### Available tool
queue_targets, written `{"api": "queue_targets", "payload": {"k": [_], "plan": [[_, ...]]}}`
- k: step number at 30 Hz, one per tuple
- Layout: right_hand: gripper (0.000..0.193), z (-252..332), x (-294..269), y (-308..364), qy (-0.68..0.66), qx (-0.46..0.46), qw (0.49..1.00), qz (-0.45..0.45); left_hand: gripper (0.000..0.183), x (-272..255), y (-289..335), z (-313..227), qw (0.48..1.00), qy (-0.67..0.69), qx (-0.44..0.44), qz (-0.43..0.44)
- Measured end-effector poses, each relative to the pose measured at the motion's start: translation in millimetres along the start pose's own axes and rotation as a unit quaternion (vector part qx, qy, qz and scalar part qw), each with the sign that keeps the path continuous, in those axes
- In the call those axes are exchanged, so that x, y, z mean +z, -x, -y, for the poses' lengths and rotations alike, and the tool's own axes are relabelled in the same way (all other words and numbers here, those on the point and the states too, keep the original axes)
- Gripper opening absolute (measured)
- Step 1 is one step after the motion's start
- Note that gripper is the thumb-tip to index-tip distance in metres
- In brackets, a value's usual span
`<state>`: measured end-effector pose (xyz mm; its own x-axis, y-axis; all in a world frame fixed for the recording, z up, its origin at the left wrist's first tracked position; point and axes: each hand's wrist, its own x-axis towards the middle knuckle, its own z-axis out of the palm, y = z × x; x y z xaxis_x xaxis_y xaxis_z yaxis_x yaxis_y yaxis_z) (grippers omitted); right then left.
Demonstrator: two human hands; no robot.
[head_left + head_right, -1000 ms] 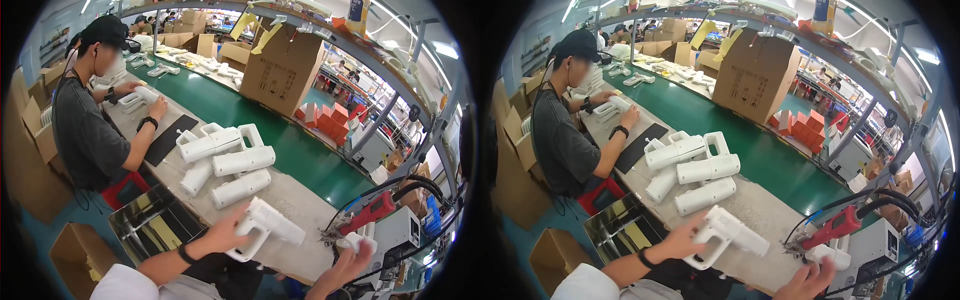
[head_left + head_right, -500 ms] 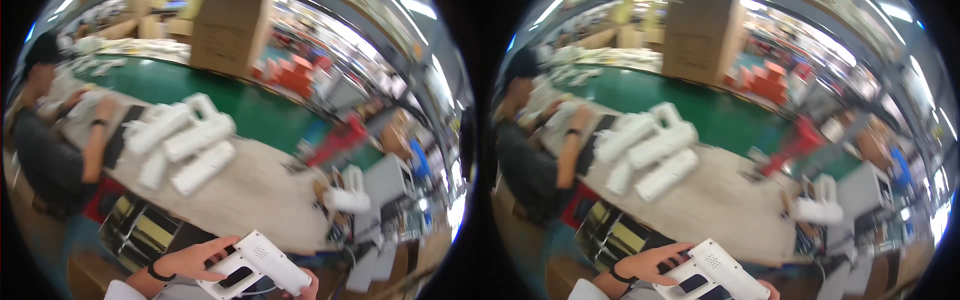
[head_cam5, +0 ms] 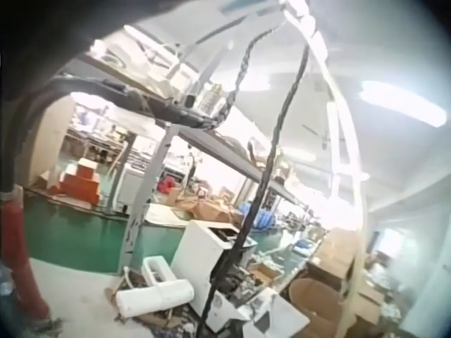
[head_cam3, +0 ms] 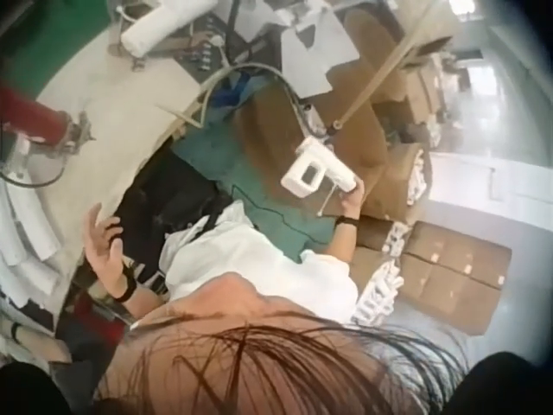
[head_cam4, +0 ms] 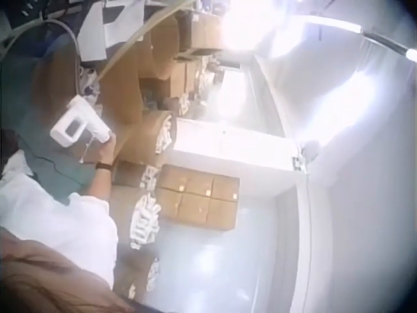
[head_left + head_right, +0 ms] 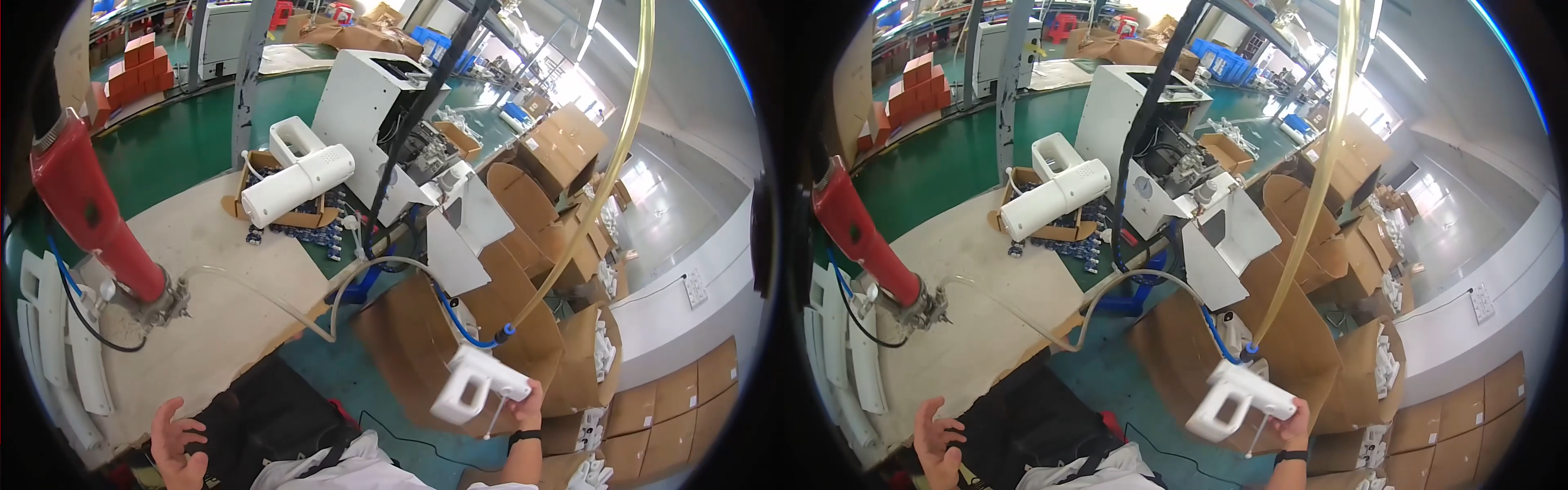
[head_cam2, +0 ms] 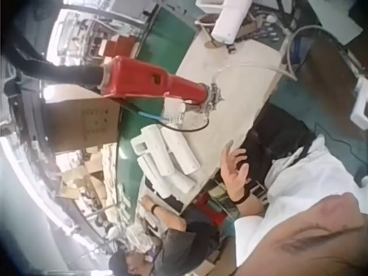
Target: Assembling internal components into white plastic housings using an electric screwdriver on a factory assembly line.
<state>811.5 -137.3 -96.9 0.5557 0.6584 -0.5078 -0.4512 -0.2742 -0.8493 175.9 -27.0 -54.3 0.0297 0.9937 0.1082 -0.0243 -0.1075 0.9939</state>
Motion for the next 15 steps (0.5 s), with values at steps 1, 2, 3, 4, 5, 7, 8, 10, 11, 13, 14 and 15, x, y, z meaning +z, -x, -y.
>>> {"api": "queue_targets", "payload": {"k": [1, 2, 3, 4, 5, 7, 8, 10, 11, 13, 14, 15], "plan": [[0.046, -2, -15, -10, -0.041, -0.046, 0.998, -0.017, 0.063, -1, -1, -2, 1.000, -0.004, -0.009, -0.001], [0.042, -9, -29, -17, -0.080, -0.086, 0.993, -0.034, 0.065, -3, 0, -4, 1.000, -0.010, -0.021, -0.005], [0.042, -15, -32, -28, -0.117, -0.122, 0.984, -0.060, 0.065, -7, 5, -3, 0.999, -0.018, -0.023, -0.028], [0.043, -25, -26, -44, -0.153, -0.151, 0.974, -0.076, 0.074, -13, 12, 1, 0.996, -0.004, -0.060, -0.068], [0.041, -39, -20, -57, -0.097, -0.182, 0.974, -0.088, 0.083, -20, 20, 5, 0.989, 0.012, -0.094, -0.117], [0.039, -46, -37, -57, -0.092, -0.170, 0.976, -0.104, 0.076, -18, 8, 10, 0.991, 0.037, -0.114, -0.061], [0.046, -73, -94, -82, 0.161, -0.385, 0.907, -0.062, 0.073, -18, 2, 6, 0.993, 0.046, -0.104, -0.041], [0.046, -42, 52, -43, 0.023, -0.077, 0.990, -0.114, 0.071, -21, 5, 0, 0.990, 0.018, -0.106, -0.092], [0.039, -39, 69, -36, 0.091, -0.020, 0.970, -0.224, 0.070, -23, 5, -2, 0.992, 0.018, -0.098, -0.081], [0.034, -21, 153, 13, 0.288, -0.011, 0.955, -0.070, 0.070, -32, 10, -11, 0.991, 0.005, -0.090, -0.097], [0.032, -14, 169, 25, 0.324, 0.001, 0.946, 0.027, 0.071, -37, 16, -18, 0.990, -0.012, -0.083, -0.109], [0.030, -11, 180, 30, 0.354, 0.015, 0.928, 0.115, 0.072, -42, 19, -21, 0.990, -0.029, -0.076, -0.115]]}}
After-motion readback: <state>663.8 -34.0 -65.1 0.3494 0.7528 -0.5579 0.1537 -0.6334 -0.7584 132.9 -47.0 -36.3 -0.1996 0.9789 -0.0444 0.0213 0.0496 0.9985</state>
